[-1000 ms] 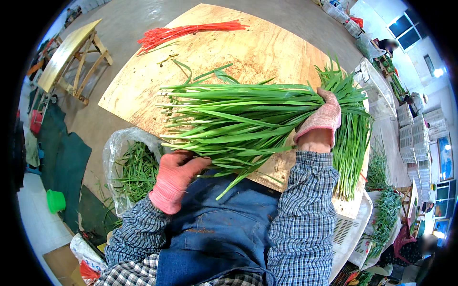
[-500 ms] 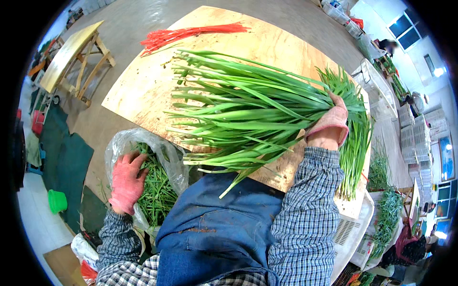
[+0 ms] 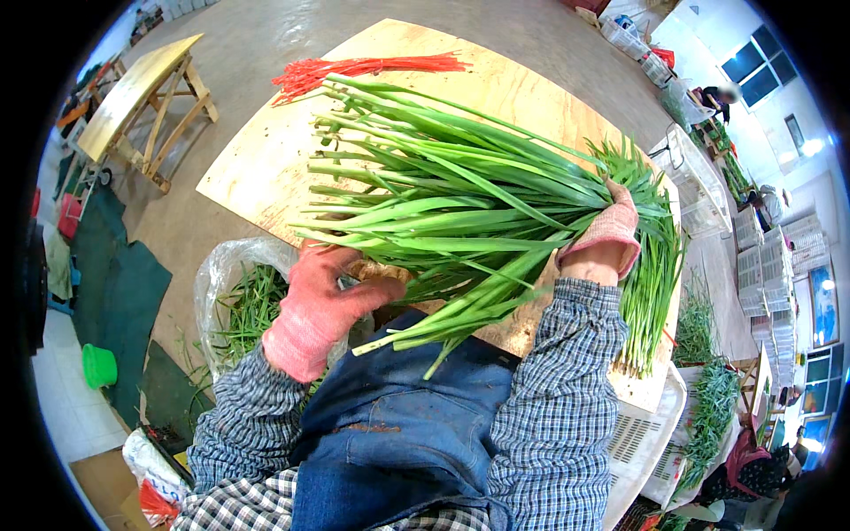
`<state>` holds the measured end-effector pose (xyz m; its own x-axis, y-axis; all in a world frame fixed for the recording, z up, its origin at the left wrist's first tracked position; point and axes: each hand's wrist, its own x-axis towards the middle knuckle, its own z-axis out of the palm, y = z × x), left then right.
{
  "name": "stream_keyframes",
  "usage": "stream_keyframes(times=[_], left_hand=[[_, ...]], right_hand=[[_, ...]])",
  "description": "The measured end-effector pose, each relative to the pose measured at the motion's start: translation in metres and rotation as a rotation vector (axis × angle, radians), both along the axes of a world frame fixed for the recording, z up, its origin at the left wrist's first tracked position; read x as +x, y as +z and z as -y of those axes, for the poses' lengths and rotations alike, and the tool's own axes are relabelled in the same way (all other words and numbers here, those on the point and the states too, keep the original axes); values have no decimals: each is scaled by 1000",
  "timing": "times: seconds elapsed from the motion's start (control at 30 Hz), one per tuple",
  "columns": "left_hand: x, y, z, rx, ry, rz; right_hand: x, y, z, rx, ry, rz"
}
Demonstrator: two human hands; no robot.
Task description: The person gathers green vegetables into bunches, secures each bunch with a red rubber band, and places the finished bundles into a plastic crate.
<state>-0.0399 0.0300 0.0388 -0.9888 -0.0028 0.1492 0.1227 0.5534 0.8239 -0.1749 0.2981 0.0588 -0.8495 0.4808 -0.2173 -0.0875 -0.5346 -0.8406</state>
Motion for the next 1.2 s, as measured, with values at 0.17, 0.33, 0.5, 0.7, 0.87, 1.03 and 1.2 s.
stream_keyframes(times=[0.17,0.33,0.5,0.7,0.87,1.03,1.2], left_hand=[[-5,-23,-3,686,-66,28],[27,-16,64,646,-283,-97],[42,-25,100,416,-80,153],[17,-21,39,1010,-149,424],[6,-26,10,1558,-157,530],[5,-55,-5,1594,-257,504],[5,-48,-2,1673,-335,527]], right_hand=[[1,-1,5,55,-3,1],[-1,-2,-14,137,-1,-15],[6,4,-2,91,-33,35],[3,7,8,-23,4,31],[6,5,14,83,70,-11],[-4,-4,-6,150,23,-19],[2,2,8,64,46,23]])
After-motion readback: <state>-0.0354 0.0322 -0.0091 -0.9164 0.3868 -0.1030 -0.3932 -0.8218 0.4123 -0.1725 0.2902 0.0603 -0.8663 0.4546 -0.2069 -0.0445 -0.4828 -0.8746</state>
